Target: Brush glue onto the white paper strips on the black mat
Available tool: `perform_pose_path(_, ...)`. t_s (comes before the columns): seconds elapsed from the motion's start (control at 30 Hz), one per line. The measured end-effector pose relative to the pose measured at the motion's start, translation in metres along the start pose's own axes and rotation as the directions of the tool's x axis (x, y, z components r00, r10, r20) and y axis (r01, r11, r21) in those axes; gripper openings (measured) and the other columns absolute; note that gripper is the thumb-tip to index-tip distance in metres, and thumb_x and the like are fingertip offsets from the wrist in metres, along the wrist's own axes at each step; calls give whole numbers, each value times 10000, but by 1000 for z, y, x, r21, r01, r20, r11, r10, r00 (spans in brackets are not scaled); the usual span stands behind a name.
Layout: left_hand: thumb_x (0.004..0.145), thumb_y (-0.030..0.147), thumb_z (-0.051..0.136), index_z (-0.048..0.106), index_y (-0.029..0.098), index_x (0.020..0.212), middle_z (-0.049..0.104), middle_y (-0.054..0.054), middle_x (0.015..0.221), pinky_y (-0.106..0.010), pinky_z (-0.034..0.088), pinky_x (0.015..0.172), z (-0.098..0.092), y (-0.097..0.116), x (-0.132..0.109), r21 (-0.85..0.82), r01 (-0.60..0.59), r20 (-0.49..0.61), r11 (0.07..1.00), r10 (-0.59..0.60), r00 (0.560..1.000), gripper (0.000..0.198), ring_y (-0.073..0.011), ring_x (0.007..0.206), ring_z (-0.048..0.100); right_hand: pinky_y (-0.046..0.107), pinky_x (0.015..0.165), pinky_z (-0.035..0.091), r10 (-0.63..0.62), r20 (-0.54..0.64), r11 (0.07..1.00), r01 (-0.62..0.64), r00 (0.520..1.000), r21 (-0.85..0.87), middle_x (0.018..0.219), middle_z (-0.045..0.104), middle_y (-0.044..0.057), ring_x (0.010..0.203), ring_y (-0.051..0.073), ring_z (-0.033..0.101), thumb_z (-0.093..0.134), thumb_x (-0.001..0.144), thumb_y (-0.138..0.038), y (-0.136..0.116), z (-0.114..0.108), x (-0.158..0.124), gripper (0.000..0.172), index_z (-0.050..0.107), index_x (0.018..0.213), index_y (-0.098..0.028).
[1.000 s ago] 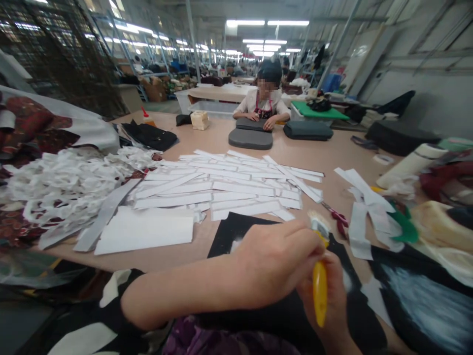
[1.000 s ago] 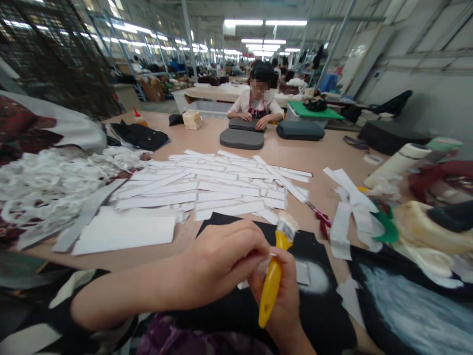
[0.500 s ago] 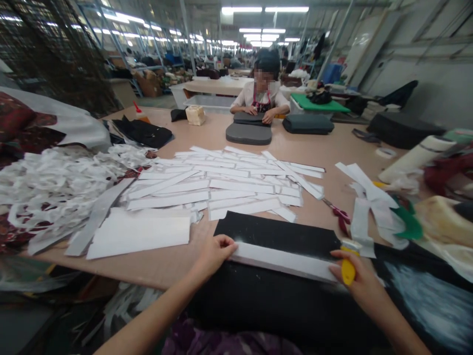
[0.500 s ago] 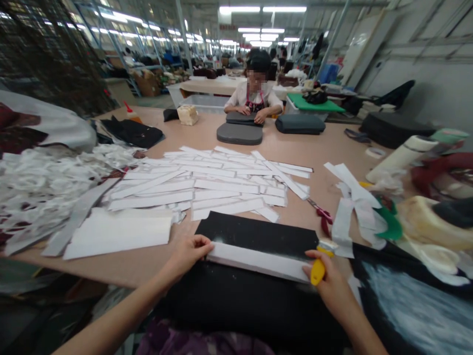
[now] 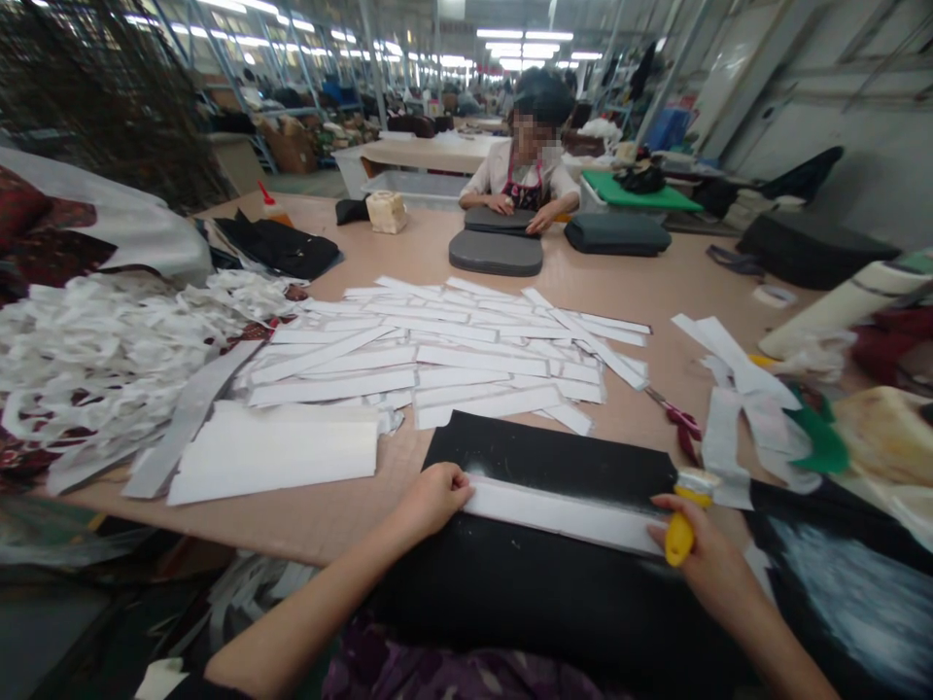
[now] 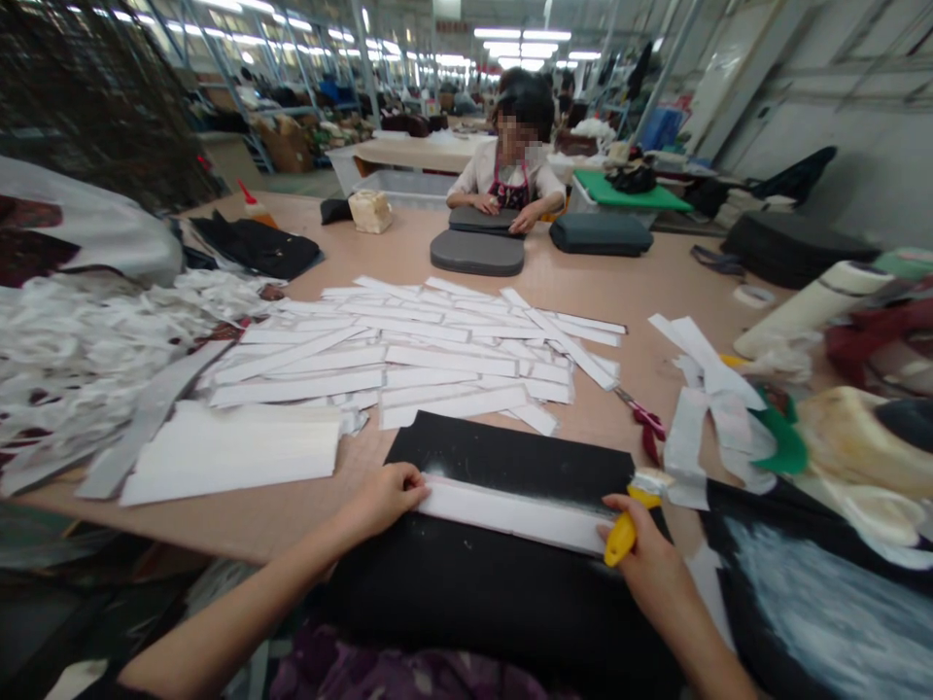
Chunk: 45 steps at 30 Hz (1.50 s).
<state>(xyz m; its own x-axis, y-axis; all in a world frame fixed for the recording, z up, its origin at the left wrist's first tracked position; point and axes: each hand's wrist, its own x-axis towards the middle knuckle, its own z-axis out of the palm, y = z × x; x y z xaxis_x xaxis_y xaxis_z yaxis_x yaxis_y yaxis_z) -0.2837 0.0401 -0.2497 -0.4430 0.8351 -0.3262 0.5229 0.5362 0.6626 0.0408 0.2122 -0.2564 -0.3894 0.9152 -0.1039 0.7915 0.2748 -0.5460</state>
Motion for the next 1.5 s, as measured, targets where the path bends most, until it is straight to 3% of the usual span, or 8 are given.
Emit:
perform_pose_path(0.4,783,267,476,540,166,697,584,-35,735,-255,340,616,7,0,-4,145,-63,-14,987,66,998,148,-164,693,542,298,693,466,-45,-98,994,35,994,-101,885,636,63,791,208,618,436,760,-227,-16,4,-18,314,528,1059,-196)
perform_pose_path(0.6,791,385,434,538,186,744,589,-24,729,-270,365,617,15,-18,8,194,-98,15,976,97,995,231,-179,689,558,267,742,459,-12,-101,980,-9,995,-198,972,629,78,876,188,613,405,681,0,-16,8,-18,467,500,1104,-176)
perform_pose_path(0.87,827,344,394,516,185,804,552,-16,742,-277,396,623,14,-9,-3,306,-153,-53,940,177,983,203,-170,693,546,286,720,470,-209,-135,885,128,969,-448,851,637,80,799,194,615,380,712,30,-17,14,-18,430,523,1073,-152)
perform_pose_path(0.93,839,283,396,535,167,930,570,-46,838,-298,415,668,16,-7,-8,405,-231,-133,884,307,942,203,-190,773,549,279,666,462,-248,-122,805,134,961,-579,752,620,70,731,200,600,396,734,20,-23,8,-21,374,571,1011,-161)
perform_pose_path(1.03,852,152,355,559,162,1037,585,-93,1023,-350,420,764,25,-4,-18,561,-423,-173,712,600,781,275,-217,903,538,304,645,451,-343,-106,744,201,933,-637,705,608,79,702,219,582,408,775,-13,-48,-5,-27,343,619,994,-172)
perform_pose_path(1.17,832,75,359,597,201,1054,606,-68,1080,-361,408,846,45,0,-30,624,-598,-75,503,800,595,349,-212,973,526,310,729,472,-513,-32,845,498,858,-196,872,664,76,803,206,607,435,874,-197,-107,-4,-35,338,545,1194,-209)
perform_pose_path(1.33,790,54,379,611,186,1073,621,-75,1083,-372,420,827,60,-2,-36,673,-601,-43,432,834,551,390,-232,966,525,232,694,475,-374,-79,885,381,924,269,815,671,19,747,148,623,442,871,-318,-135,31,-23,228,635,876,-197)
perform_pose_path(1.5,745,17,384,601,160,1105,608,-92,1112,-379,414,859,65,-8,-35,691,-593,-66,414,853,518,444,-243,997,514,271,613,463,-105,-283,989,129,953,68,656,643,39,622,181,606,409,831,-408,-60,-2,-13,331,634,761,-175)
